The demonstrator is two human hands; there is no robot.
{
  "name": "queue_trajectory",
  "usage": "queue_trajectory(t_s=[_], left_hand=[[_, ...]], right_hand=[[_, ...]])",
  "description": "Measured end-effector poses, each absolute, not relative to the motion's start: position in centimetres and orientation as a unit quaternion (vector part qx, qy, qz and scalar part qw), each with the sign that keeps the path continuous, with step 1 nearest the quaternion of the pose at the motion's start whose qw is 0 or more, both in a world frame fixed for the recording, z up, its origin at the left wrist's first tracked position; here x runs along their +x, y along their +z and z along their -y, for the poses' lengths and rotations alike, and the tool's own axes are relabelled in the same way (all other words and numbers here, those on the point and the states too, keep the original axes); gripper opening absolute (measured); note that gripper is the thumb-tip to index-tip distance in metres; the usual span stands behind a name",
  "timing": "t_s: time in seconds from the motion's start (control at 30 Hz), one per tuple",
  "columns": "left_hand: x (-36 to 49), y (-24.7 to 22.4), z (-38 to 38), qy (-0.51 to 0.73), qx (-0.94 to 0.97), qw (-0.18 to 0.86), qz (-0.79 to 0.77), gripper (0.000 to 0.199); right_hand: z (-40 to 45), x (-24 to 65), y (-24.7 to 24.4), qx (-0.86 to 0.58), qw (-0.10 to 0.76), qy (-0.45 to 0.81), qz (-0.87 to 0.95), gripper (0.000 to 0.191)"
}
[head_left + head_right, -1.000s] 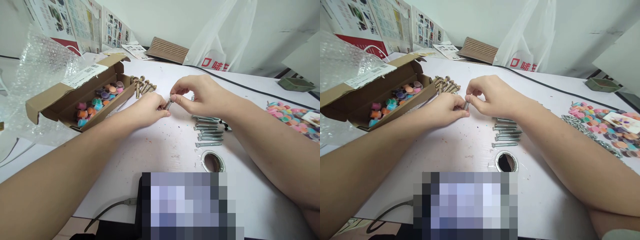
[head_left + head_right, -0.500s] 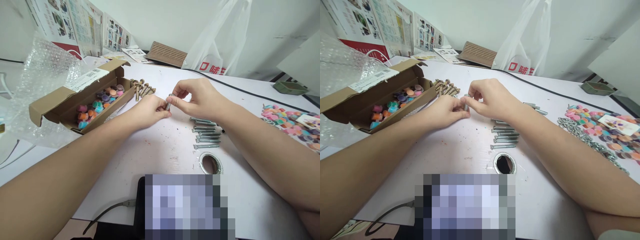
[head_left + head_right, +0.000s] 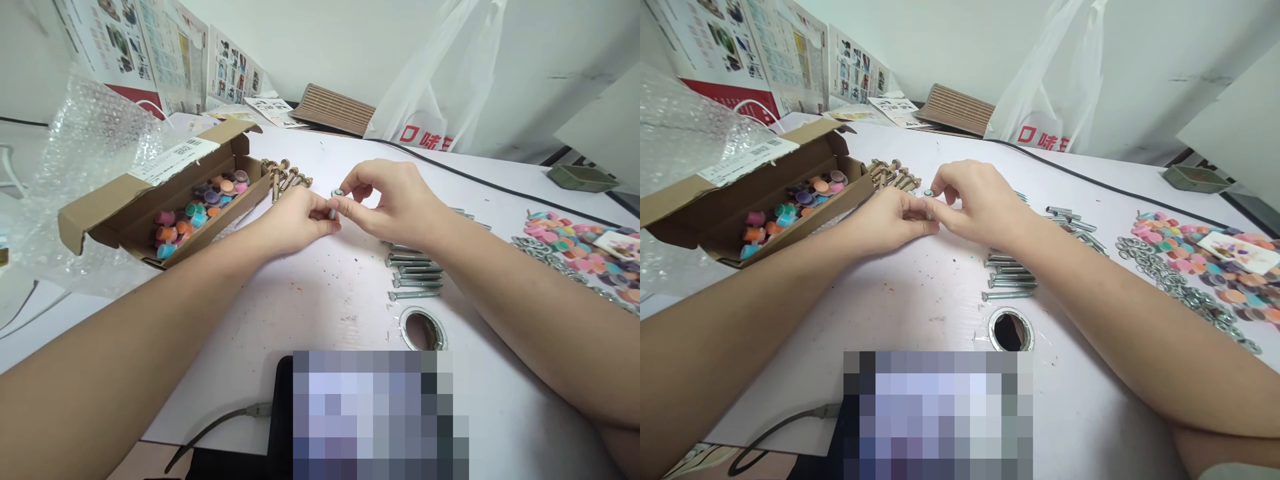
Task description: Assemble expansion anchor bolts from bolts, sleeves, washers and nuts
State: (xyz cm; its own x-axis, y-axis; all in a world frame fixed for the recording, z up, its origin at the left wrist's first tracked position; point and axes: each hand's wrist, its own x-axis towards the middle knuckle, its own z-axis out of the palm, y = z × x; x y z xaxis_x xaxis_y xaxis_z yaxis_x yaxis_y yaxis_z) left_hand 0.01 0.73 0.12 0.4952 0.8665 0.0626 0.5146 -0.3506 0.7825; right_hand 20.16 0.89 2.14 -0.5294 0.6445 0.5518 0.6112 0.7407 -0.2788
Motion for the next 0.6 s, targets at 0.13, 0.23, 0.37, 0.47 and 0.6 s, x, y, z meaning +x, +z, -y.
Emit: queue_trajectory(t_s=[0.13, 0.23, 0.37, 0.47, 0.6], left_hand=[[0.0, -0.2, -0.9, 0.255, 0.772, 0.383, -0.439, 0.021], [-0.1, -0.4, -1.0, 0.265, 0.774, 0.385, -0.428, 0.021], [0.0, -0.4, -1.1, 0.264, 0.769, 0.388, -0.433, 0.020], [0.0, -0.2, -1.1, 0.260, 0.772, 0.370, -0.447, 0.021], [-0.1, -0.2, -1.2, 0.255, 0.777, 0.356, -0.451, 0.021]], right_hand=[[-0.7, 20.1, 1.7, -0.318, 0.341, 0.056, 0.883, 0.037], [-0.7, 19.8, 1.2, -0.284, 0.352, 0.055, 0.890, 0.027], [-0.7, 19.2, 0.2, -0.302, 0.400, 0.040, 0.864, 0.014], [-0.9, 19.0, -0.7, -0.317, 0.421, 0.050, 0.848, 0.022], [-1.1, 19.1, -1.5, -0.273, 0.425, 0.058, 0.861, 0.034]])
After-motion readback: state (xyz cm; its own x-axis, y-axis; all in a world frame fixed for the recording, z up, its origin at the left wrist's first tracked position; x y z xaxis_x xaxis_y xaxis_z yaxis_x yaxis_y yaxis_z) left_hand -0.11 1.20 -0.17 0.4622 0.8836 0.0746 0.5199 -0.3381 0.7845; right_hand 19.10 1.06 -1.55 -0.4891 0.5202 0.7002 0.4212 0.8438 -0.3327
